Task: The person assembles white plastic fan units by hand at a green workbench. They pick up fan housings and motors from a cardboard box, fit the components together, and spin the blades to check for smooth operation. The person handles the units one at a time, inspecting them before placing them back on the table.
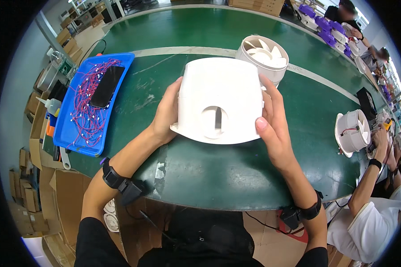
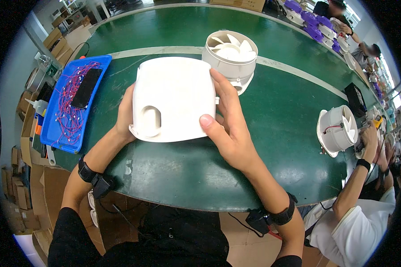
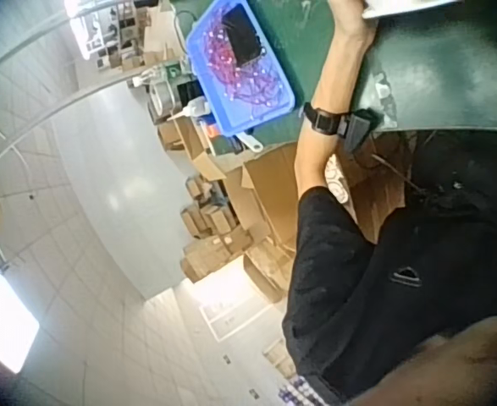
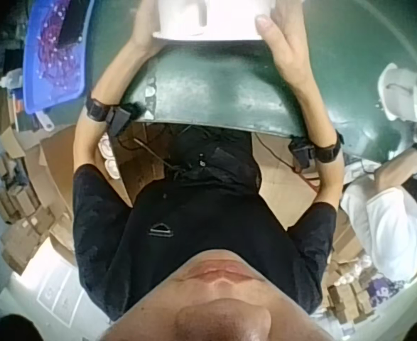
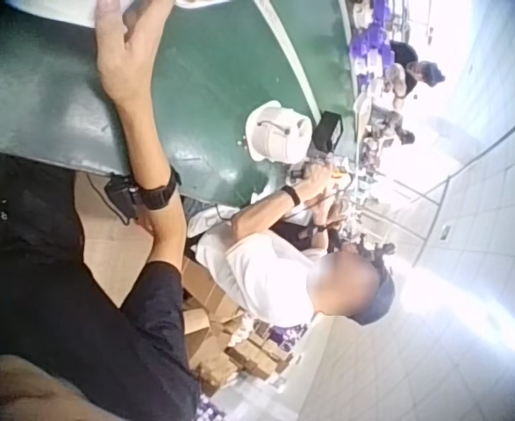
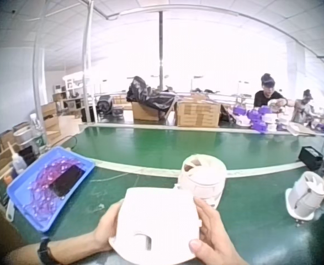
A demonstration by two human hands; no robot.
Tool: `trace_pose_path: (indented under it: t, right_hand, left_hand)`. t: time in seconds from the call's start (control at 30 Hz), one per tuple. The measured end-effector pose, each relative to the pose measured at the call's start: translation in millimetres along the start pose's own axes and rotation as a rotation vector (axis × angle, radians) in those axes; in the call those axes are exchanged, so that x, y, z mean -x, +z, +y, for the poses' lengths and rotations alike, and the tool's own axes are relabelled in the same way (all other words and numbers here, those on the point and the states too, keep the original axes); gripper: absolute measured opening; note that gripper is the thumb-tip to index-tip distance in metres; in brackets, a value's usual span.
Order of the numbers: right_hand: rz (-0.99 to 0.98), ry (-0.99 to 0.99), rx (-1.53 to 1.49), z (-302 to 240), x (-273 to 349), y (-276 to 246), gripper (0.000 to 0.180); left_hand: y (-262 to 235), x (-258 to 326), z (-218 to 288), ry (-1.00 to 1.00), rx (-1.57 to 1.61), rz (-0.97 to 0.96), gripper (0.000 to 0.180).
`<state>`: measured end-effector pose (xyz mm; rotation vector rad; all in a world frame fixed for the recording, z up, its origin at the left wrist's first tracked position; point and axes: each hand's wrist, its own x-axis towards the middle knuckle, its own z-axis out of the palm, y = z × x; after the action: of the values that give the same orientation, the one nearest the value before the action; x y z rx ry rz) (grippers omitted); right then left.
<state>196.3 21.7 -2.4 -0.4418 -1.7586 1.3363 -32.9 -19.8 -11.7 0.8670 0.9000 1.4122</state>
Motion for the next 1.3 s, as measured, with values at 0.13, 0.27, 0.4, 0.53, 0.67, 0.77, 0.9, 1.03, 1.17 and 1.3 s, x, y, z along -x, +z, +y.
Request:
trace_pose_path:
  t: [0.13, 0.27, 0.4, 0.53, 0.67, 0.77, 0.9, 1.03, 1.17, 1.3]
  right_hand:
    - [-0.016, -0.012, -0.025, -0.6, -1.9, 0.6, 0.083]
    - [-0.052, 0.06, -0.144, -6.4, 0.6, 6.5, 0.09]
    - [-0.053, 0.013, -0.093, -6.0, 0.6, 6.0, 0.093]
    - [-0.065, 0.017, -0.154, -6.0, 1.0, 5.7, 0.09]
    - [-0.101, 0.03, -0.263, -5.9, 0.7, 6.8, 0.089]
    - [-0.105, 0.045, -0.305, -5.1, 1.6, 5.7, 0.091]
    - [-0.096, 0.014, -0.224, -5.1, 3.3, 7.8, 0.089]
    - [-0.013, -0.072, 0.012, 4.1, 3.0, -2.8, 0.078]
    - [-0.014, -0.266, 0.366, 3.9, -2.5, -22.0, 0.057]
    - [-0.005, -0.409, 0.605, -11.7, -5.5, -17.4, 0.048]
  left_hand:
    - [-5.2, 0.5, -1.9, 0.024, -0.061, -0.047, 0.057]
    - [-7.5, 5.8, -3.0, 0.01, -0.089, -0.115, 0.058]
    - [-12.4, 6.5, -2.1, -0.003, -0.088, -0.237, 0.074]
    - [-15.3, 5.9, -7.5, 0.021, -0.109, -0.329, 0.1]
    - [-18.0, 6.1, -1.4, -0.074, -0.011, -0.36, 0.109]
    - [-7.8, 0.9, 0.0, -0.017, 0.012, -0.367, 0.111]
    - [-7.9, -1.8, -1.2, 0.064, -0.087, -0.382, 0.117]
    - [-2.4, 2.6, 1.9, 0.251, -0.463, -0.4, 0.126]
    - [12.9, 10.1, 1.0, 0.405, -0.942, -0.448, 0.124]
    - [13.1, 10.5, -2.4, 0.356, -0.819, -0.438, 0.116]
